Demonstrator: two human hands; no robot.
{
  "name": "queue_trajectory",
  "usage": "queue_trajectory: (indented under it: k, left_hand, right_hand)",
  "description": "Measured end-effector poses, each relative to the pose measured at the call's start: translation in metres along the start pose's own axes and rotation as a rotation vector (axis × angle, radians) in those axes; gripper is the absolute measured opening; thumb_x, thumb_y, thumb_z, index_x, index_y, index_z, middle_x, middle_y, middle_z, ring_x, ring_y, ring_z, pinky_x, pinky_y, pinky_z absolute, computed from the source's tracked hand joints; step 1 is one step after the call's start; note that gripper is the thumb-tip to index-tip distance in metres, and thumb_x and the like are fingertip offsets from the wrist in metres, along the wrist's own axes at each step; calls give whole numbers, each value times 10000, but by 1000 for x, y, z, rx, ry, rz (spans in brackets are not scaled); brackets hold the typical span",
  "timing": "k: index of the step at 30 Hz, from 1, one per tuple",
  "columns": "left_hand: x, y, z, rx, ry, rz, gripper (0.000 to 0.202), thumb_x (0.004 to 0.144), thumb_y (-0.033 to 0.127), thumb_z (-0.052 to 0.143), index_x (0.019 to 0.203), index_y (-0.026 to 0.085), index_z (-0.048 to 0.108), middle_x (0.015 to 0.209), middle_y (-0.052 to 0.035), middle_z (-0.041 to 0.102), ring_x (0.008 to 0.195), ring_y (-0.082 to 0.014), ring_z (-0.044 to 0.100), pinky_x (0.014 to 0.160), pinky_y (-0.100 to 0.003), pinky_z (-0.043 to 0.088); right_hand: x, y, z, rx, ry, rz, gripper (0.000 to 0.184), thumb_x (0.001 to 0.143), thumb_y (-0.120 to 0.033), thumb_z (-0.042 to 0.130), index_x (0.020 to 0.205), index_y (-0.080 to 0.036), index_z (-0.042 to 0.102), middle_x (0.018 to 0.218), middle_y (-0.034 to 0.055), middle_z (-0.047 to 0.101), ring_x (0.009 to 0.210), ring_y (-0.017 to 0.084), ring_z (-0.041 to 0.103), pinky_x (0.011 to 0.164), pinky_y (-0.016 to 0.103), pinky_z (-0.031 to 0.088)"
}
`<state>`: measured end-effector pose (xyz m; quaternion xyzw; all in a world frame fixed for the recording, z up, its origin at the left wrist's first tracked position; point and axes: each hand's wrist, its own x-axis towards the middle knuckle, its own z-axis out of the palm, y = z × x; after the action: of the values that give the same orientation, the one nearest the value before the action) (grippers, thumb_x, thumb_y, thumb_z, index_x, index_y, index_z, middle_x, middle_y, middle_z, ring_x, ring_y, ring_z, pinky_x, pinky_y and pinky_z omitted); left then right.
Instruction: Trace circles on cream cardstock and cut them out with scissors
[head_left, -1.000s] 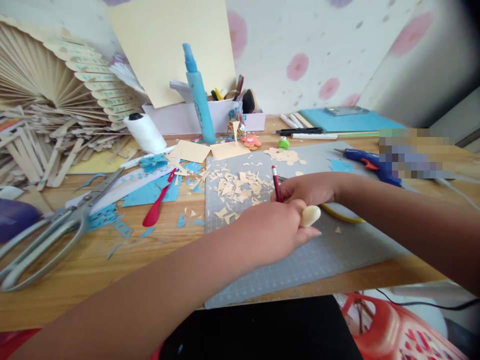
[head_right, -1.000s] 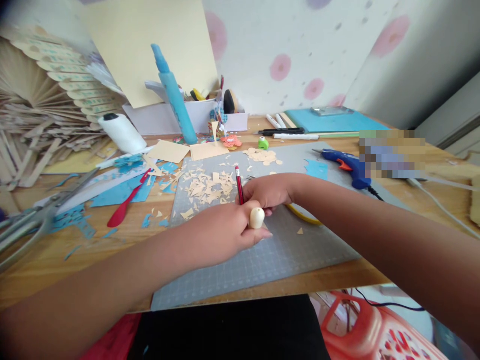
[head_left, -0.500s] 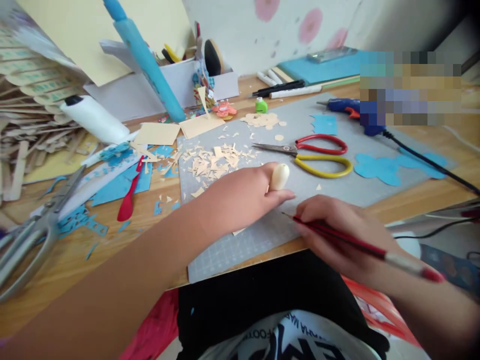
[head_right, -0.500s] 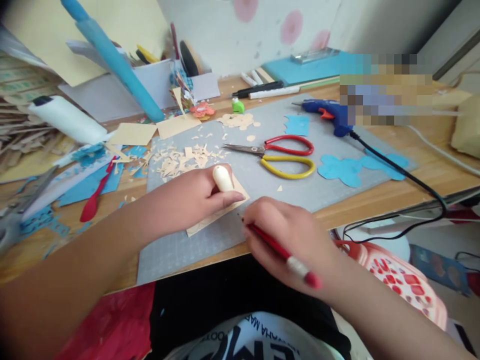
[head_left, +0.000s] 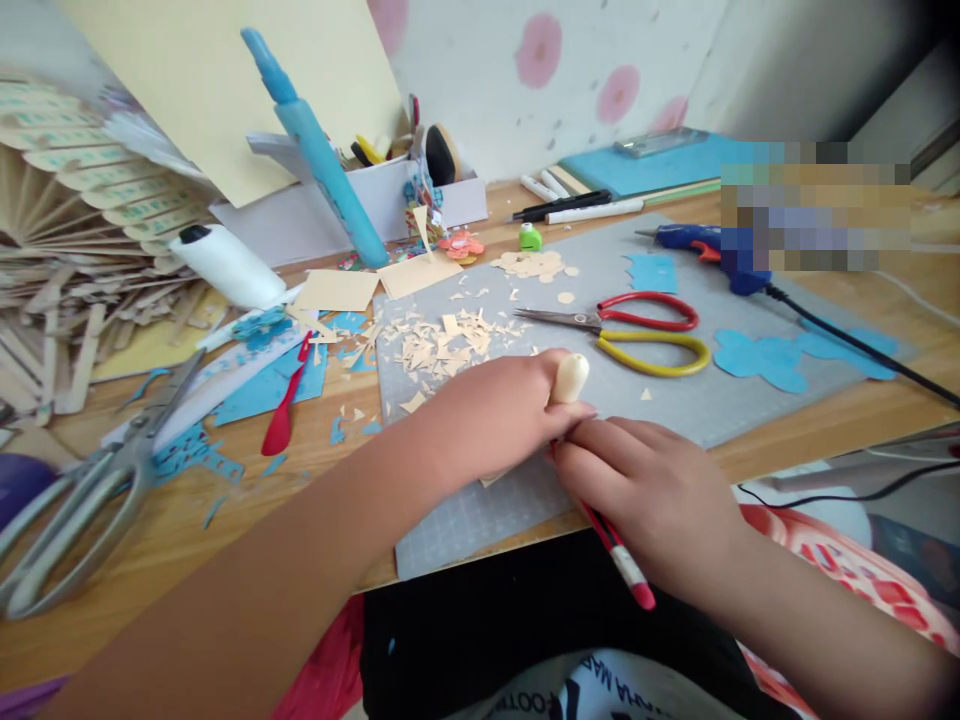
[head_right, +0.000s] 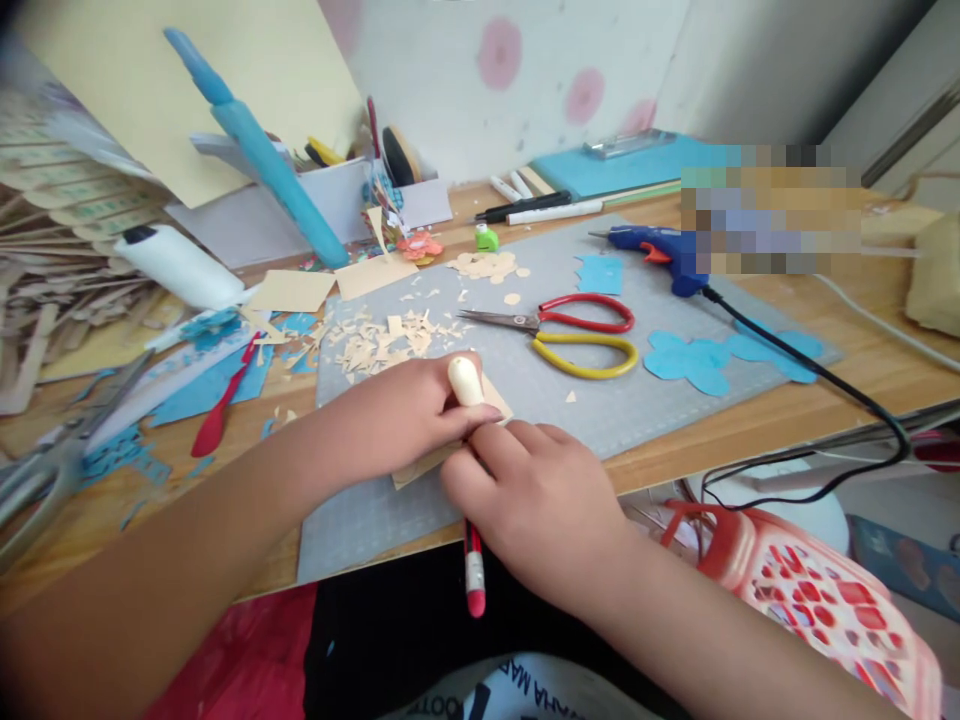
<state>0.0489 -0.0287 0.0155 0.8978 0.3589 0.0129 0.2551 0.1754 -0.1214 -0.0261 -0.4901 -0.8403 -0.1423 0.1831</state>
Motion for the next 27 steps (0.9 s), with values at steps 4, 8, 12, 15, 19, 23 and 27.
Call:
queue_trajectory:
  k: [4, 8, 12, 15, 19, 23, 27]
  left_hand:
    - [-1, 0, 0, 23, 17, 16, 216, 765, 451, 407, 760, 243, 463, 710, 25, 586, 610, -146, 501, 503, -256, 291]
    - [-3, 3, -3, 26, 17, 57, 202, 787, 410, 375, 792, 231, 468, 712, 15, 584, 607, -131, 492, 496, -254, 289]
    - [-2, 2, -1, 26, 15, 31, 205, 763, 423, 410, 776, 227, 470, 652, 24, 573, 554, -125, 484, 458, -248, 264]
    - [1, 0, 2, 30, 34, 30, 217, 761, 433, 411, 771, 226, 475, 639, 26, 572, 539, -128, 486, 448, -248, 253]
    - [2, 0, 4, 52, 40, 40, 248, 768, 449, 398, 792, 223, 498, 645, 15, 575, 542, -135, 487, 447, -252, 254]
    - [2, 0, 4, 61, 17, 12, 272, 766, 450, 409, 871, 226, 522, 676, 7, 588, 563, -139, 495, 461, -252, 271]
    - [2, -1, 4, 56, -1, 6, 285, 770, 440, 418, 918, 223, 529, 696, 3, 599, 572, -133, 503, 480, -251, 289]
  right_hand:
    - [0, -6, 1, -11, 25, 61, 290, 787, -72, 331, 630, -181, 548, 625, 46, 593, 545, 152, 496, 477, 254, 340]
    - [-1, -9, 0, 75, 30, 79, 292, 772, -46, 312, 581, -180, 487, 563, 34, 547, 500, 144, 475, 447, 249, 326]
    - [-7, -8, 0, 138, 16, 115, 276, 786, -68, 323, 575, -191, 454, 612, 36, 561, 525, 147, 489, 460, 256, 325]
    - [-13, -6, 1, 204, -27, 175, 248, 786, -86, 381, 575, -198, 447, 710, 39, 585, 584, 151, 513, 474, 253, 327]
    - [-15, -5, 0, 301, -70, 248, 235, 756, -76, 428, 554, -195, 441, 752, 32, 593, 583, 133, 513, 460, 230, 326]
    - [-15, -7, 0, 366, -68, 278, 215, 741, -82, 460, 552, -185, 455, 724, 28, 586, 567, 117, 505, 466, 209, 346]
    - [-15, -7, 0, 378, -2, 304, 167, 747, -98, 468, 605, -181, 497, 732, 16, 593, 558, 103, 506, 462, 192, 357]
